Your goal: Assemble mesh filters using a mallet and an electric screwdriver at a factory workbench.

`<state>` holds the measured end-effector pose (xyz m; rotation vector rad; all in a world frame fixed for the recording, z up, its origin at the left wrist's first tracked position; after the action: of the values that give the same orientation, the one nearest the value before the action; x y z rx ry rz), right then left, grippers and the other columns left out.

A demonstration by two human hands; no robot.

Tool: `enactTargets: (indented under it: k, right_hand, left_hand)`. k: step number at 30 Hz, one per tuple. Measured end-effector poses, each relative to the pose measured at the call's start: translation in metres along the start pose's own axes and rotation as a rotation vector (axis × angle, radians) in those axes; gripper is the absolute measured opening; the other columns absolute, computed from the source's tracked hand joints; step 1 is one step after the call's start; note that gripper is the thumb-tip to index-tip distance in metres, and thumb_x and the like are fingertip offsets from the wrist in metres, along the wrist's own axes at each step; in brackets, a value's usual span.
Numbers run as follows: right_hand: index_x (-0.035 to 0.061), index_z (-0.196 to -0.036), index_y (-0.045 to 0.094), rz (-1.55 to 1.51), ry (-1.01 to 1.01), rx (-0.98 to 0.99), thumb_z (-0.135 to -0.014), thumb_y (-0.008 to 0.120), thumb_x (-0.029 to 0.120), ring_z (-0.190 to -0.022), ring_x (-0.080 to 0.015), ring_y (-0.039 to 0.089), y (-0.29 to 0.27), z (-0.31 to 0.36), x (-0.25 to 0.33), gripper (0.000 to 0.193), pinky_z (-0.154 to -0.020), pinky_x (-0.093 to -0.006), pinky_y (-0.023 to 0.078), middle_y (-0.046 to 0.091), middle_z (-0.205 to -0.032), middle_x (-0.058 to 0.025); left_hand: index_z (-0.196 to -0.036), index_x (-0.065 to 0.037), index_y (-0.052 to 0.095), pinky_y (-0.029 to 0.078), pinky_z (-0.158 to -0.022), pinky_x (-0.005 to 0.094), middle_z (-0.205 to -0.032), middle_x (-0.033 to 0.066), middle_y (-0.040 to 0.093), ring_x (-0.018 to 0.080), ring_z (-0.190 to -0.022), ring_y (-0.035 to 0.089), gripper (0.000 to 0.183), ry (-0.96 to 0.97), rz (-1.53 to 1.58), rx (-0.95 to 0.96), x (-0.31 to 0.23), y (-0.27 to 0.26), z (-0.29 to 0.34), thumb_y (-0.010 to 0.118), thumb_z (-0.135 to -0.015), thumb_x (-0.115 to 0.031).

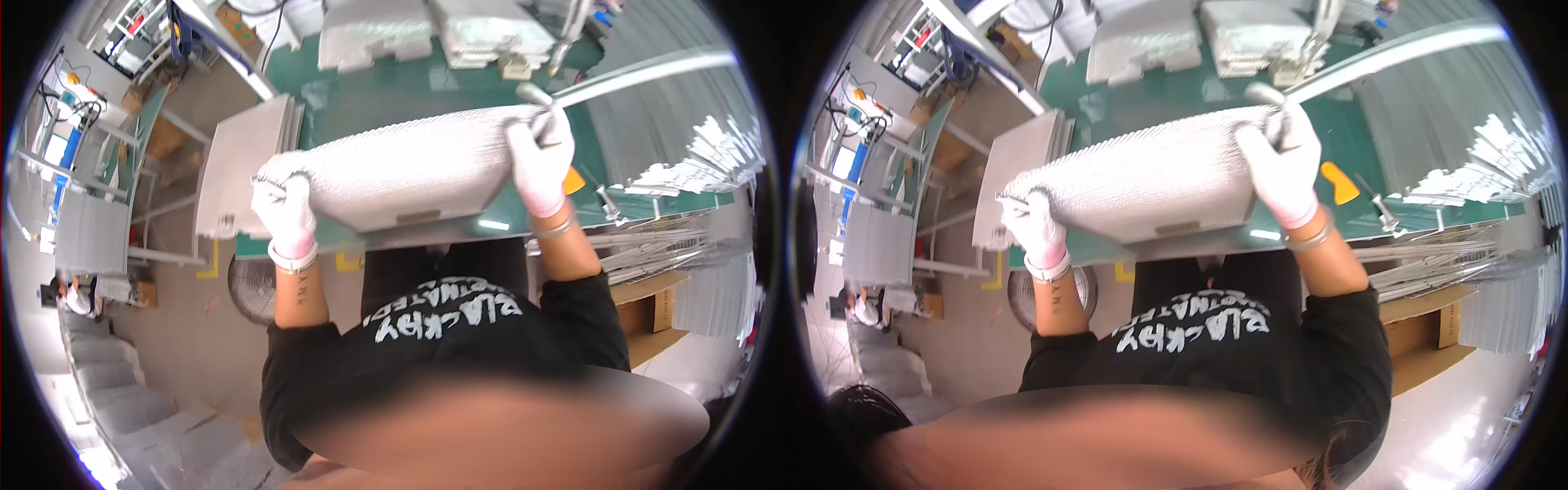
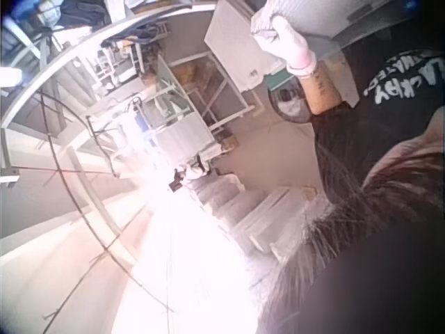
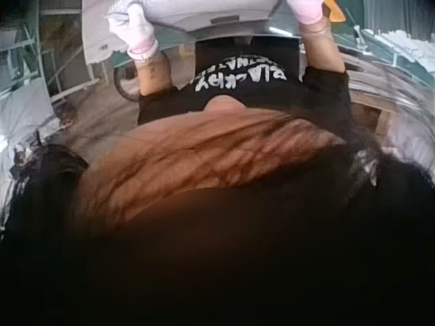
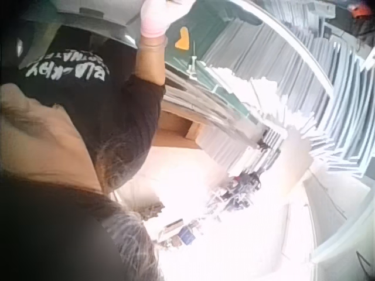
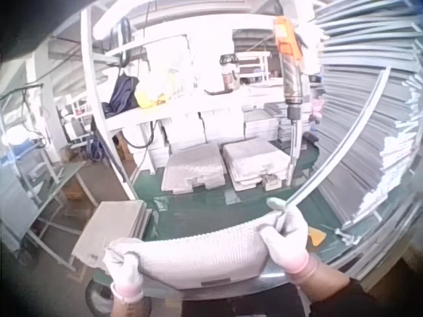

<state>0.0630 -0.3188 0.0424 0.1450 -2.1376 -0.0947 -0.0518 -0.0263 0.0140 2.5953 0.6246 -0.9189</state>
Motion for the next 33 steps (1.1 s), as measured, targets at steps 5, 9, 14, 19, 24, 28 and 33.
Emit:
enactTargets:
  k: [5,9,14,19,24,28,33]
  right_hand:
    - [-0.0017,-0.153,0.012,-0.16,-0.094,0.099,-0.078,0.072,-0.004,-0.078,-0.0088,0.057,0.004,-0.01,-0.001,0.096,-0.072,-0.0221,0.049,0.065,-0.096,-0.0062]
    - [-0.0002,-0.149,0.031,0.418,-0.356,0.332,-0.08,0.076,0.02,-0.073,-0.0202,0.061,-0.021,-0.029,0.027,0.085,-0.072,-0.0312,0.052,0.065,-0.093,-0.0136]
    - [-0.0008,-0.141,0.046,0.793,-0.477,0.701,-0.085,0.069,0.021,-0.102,-0.0375,0.064,-0.027,-0.055,0.07,0.064,-0.089,-0.039,0.051,0.062,-0.119,-0.0247]
    - [0.0071,-0.141,0.05,0.736,-0.635,1.01,-0.093,0.055,0.011,-0.1,-0.0374,0.063,-0.029,-0.07,0.08,0.049,-0.088,-0.0406,0.051,0.065,-0.116,-0.0184]
    - [0.0186,-0.143,0.049,0.561,-0.649,1.176,-0.085,0.058,0.007,-0.098,-0.0372,0.064,-0.013,-0.078,0.091,0.06,-0.087,-0.0437,0.052,0.067,-0.108,-0.0177]
    - [0.0147,-0.142,0.049,0.645,-0.546,1.246,-0.085,0.062,0.009,-0.094,-0.0356,0.065,0.009,-0.071,0.098,0.059,-0.083,-0.0413,0.052,0.067,-0.106,-0.0171]
    - [0.0083,-0.123,0.059,0.61,-0.642,1.328,-0.082,0.065,0.012,-0.087,-0.0349,0.065,0.032,-0.069,0.102,0.041,-0.078,-0.041,0.053,0.068,-0.096,-0.0147]
  left_hand:
    - [-0.105,0.003,0.064,0.047,-0.084,0.0287,-0.095,0.0075,0.064,0.0147,-0.089,0.059,0.023,-0.126,-0.28,0.004,0.018,-0.009,-0.002,0.056,-0.083,0.005]
    - [-0.108,0.001,0.061,0.044,-0.075,0.0229,-0.092,-0.0005,0.06,0.0064,-0.082,0.053,0.019,-0.208,0.099,-0.045,0.018,0.0,0.0,0.056,-0.09,0.005]
    - [-0.098,-0.003,0.059,0.035,-0.062,0.0191,-0.081,-0.0059,0.052,0.0022,-0.071,0.044,0.008,-0.16,0.067,-0.042,0.021,0.007,-0.004,0.061,-0.091,0.0]
    - [-0.093,-0.005,0.058,0.034,-0.059,0.0197,-0.078,-0.0057,0.051,0.0026,-0.067,0.042,0.006,-0.199,0.143,-0.062,0.016,0.016,-0.004,0.063,-0.09,-0.004]
    - [-0.105,0.0,0.063,0.043,-0.066,0.0207,-0.088,0.0,0.063,0.0053,-0.074,0.053,0.018,-0.075,-0.009,0.0,0.004,0.012,-0.006,0.066,-0.088,-0.005]
    - [-0.107,0.002,0.068,0.045,-0.066,0.022,-0.091,0.0043,0.069,0.0058,-0.077,0.058,0.024,-0.214,-0.271,0.478,-0.016,-0.017,-0.029,0.071,-0.085,-0.007]
    - [-0.103,0.0,0.062,0.044,-0.068,0.0228,-0.092,0.0031,0.062,0.0073,-0.078,0.054,0.026,-0.094,0.018,0.2,-0.018,0.003,-0.019,0.074,-0.083,-0.011]
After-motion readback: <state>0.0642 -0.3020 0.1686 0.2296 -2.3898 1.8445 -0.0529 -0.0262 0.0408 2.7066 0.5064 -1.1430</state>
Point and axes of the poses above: each hand's wrist, its own z-axis away from the middle knuckle, its own y-axis out of the palm, x = y × z, the point moved 1 cm from there along -z, towards the middle knuckle
